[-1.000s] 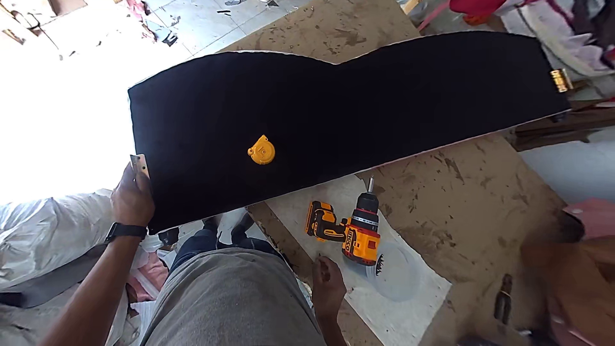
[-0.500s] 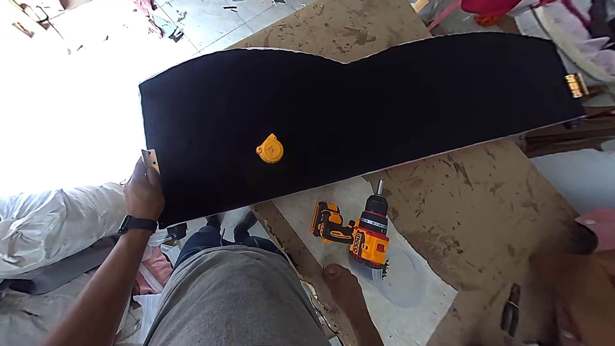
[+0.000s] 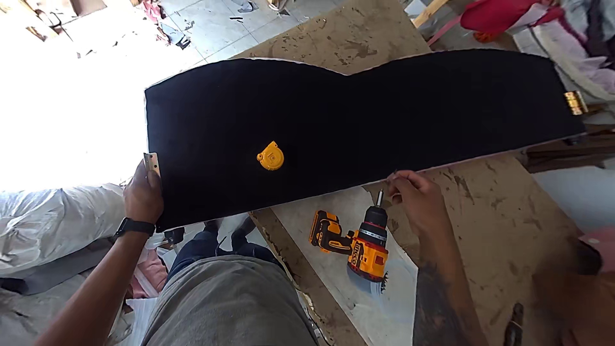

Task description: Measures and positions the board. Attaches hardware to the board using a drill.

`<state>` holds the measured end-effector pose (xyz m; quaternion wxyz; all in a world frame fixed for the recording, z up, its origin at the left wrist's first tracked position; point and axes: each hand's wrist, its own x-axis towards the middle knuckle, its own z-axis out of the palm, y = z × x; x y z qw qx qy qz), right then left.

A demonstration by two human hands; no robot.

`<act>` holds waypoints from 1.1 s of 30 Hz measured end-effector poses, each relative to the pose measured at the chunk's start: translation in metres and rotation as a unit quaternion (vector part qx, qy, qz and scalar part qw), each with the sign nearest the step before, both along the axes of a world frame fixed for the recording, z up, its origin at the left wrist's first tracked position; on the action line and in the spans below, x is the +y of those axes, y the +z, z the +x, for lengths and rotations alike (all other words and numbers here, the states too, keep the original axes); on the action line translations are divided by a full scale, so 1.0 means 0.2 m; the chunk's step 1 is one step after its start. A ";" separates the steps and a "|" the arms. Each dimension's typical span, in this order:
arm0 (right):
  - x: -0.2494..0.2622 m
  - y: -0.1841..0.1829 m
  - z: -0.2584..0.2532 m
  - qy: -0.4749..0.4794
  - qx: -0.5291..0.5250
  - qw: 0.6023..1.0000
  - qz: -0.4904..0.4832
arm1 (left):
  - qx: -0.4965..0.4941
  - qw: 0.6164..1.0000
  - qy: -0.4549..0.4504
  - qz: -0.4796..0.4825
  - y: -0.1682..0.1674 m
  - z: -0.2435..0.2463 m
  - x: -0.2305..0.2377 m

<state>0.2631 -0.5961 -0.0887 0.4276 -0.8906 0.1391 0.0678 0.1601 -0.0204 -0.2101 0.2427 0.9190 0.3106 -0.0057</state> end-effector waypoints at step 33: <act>-0.10 -0.27 -0.39 -0.063 -0.106 0.975 0.186 | 0.002 1.000 0.001 0.013 -0.03 -0.02 0.01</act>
